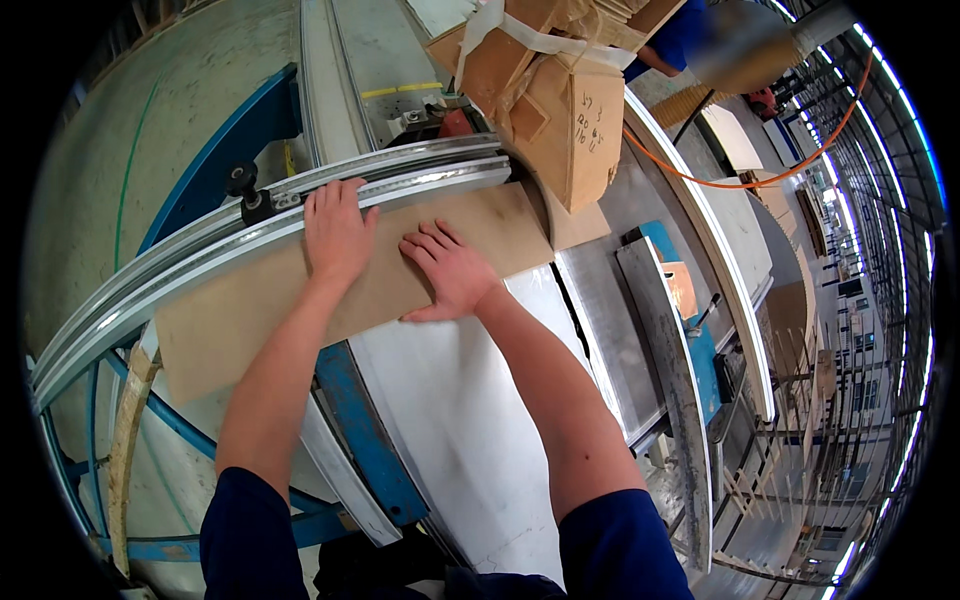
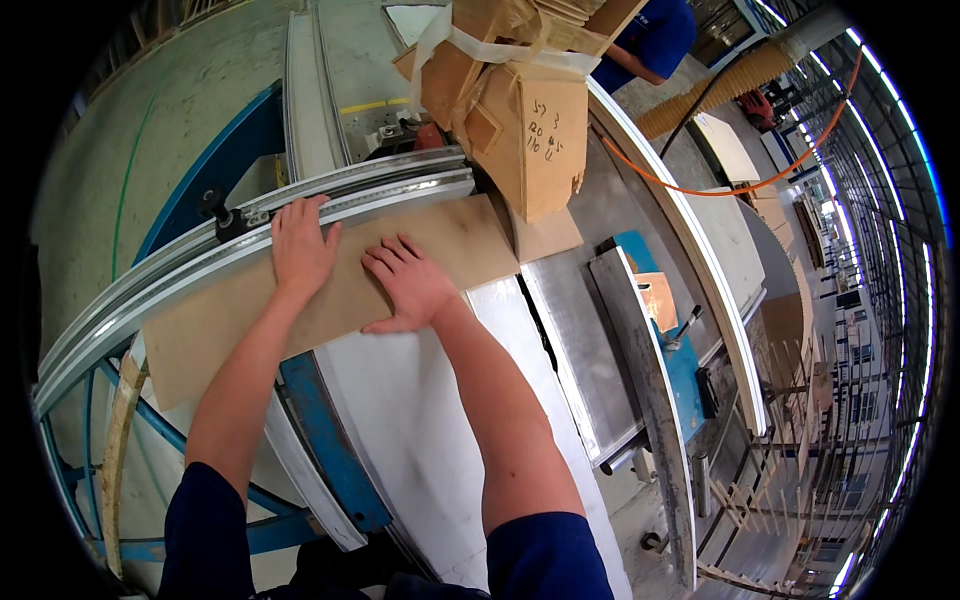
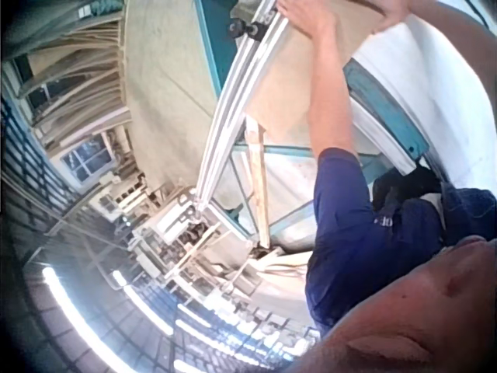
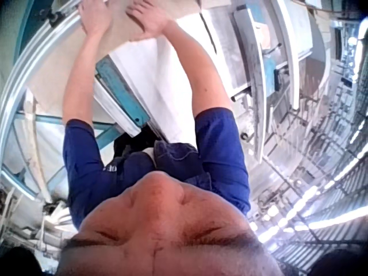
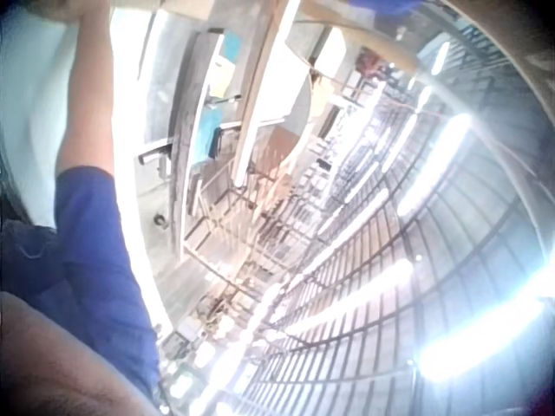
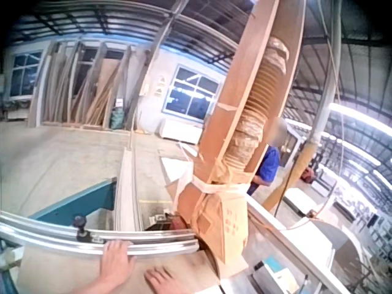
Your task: The person feeds rectangular wooden boards through a table saw to cut them to length, then carries the cut pieces to a nearby workbench. The person also uses a wrench to adjust a knob on the saw's fence assembly.
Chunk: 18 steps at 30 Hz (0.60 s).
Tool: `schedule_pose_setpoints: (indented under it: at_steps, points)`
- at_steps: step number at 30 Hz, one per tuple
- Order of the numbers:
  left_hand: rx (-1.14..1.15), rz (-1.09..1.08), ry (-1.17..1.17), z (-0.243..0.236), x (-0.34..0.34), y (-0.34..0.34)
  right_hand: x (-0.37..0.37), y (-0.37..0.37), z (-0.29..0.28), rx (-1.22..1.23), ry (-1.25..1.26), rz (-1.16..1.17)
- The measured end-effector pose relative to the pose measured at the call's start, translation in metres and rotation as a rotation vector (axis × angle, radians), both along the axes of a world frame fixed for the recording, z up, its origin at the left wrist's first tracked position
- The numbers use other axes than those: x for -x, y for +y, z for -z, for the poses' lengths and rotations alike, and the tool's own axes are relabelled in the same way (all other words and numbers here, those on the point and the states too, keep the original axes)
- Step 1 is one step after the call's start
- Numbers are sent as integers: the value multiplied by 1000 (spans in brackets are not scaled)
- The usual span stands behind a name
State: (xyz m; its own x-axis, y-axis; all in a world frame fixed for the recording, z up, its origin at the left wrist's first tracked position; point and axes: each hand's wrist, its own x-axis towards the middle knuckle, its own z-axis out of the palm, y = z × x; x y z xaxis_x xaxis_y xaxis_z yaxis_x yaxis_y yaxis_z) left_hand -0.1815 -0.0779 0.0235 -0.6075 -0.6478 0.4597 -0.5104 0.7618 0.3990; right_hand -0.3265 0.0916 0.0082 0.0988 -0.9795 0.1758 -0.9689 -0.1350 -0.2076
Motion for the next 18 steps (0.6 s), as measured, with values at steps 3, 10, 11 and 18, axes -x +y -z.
schedule_pose_setpoints:
  at_steps: [3,10,11,18]
  points:
    - [-19,5,4,-7,-10,19,-13,18,-6,3,1,3]
    - [-19,39,-12,-21,-53,75,-45,69,-16,-11,16,-13]
    - [-18,58,6,-21,-61,83,-49,76,-15,-13,14,-18]
    - [-307,115,-60,6,-218,172,-52,144,-5,13,-2,-12]
